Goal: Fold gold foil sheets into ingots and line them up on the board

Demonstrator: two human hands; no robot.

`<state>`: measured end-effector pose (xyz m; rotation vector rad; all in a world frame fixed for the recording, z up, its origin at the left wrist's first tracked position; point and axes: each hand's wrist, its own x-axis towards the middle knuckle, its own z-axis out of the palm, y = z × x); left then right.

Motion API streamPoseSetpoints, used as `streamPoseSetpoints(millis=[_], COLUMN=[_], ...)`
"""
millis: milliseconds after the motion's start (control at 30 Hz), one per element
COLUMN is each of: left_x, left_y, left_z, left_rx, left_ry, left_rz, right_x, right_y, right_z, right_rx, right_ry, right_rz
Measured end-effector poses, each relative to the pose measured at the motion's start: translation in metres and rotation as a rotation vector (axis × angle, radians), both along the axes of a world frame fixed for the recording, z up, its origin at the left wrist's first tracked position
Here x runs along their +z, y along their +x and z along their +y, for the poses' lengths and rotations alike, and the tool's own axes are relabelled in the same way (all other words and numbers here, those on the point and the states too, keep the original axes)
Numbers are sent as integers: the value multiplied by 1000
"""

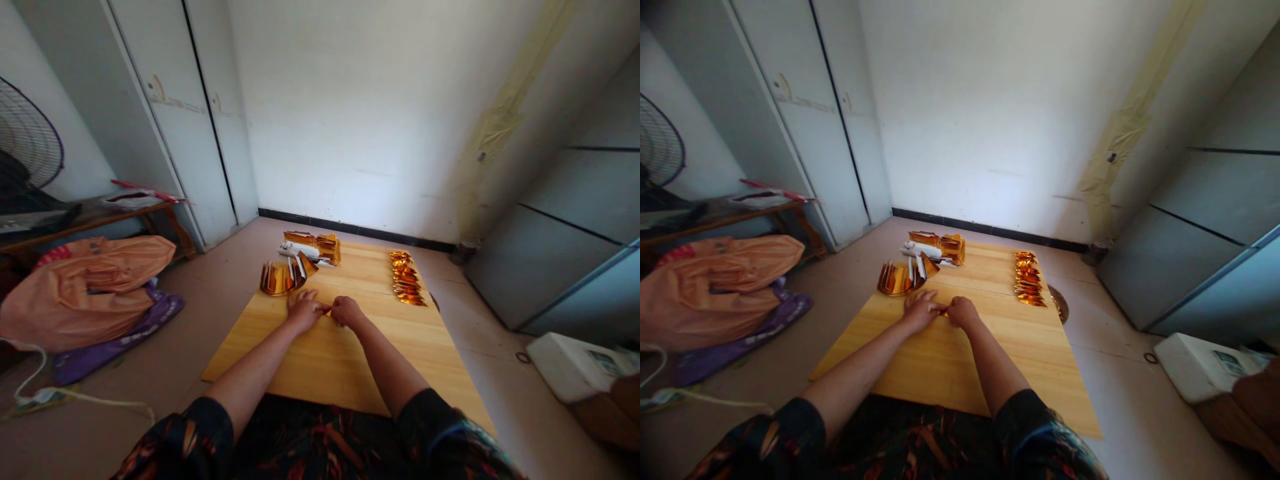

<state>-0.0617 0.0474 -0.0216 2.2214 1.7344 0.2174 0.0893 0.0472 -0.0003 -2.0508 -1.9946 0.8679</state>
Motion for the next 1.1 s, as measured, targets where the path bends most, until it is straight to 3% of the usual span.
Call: streamPoseSetpoints(millis=[167,600,900,1100], left_x=[0,-3,-1,4], left_y=[-8,-6,-6,-6], left_z=[3,4,3,1], left_rx=[-83,-66,-73,-68], left_ry=[-19,15,-8,-43], left_rz=[12,13,16,13], right_x=[0,10,6,10], right_y=[-3,-18,-8,7], right_z=[-2,-5,-3,-7], right_rx=[-10,-96,-61,-81], right_ry=[40,28,61,-11], right_rz=[-40,-191,-187,-132])
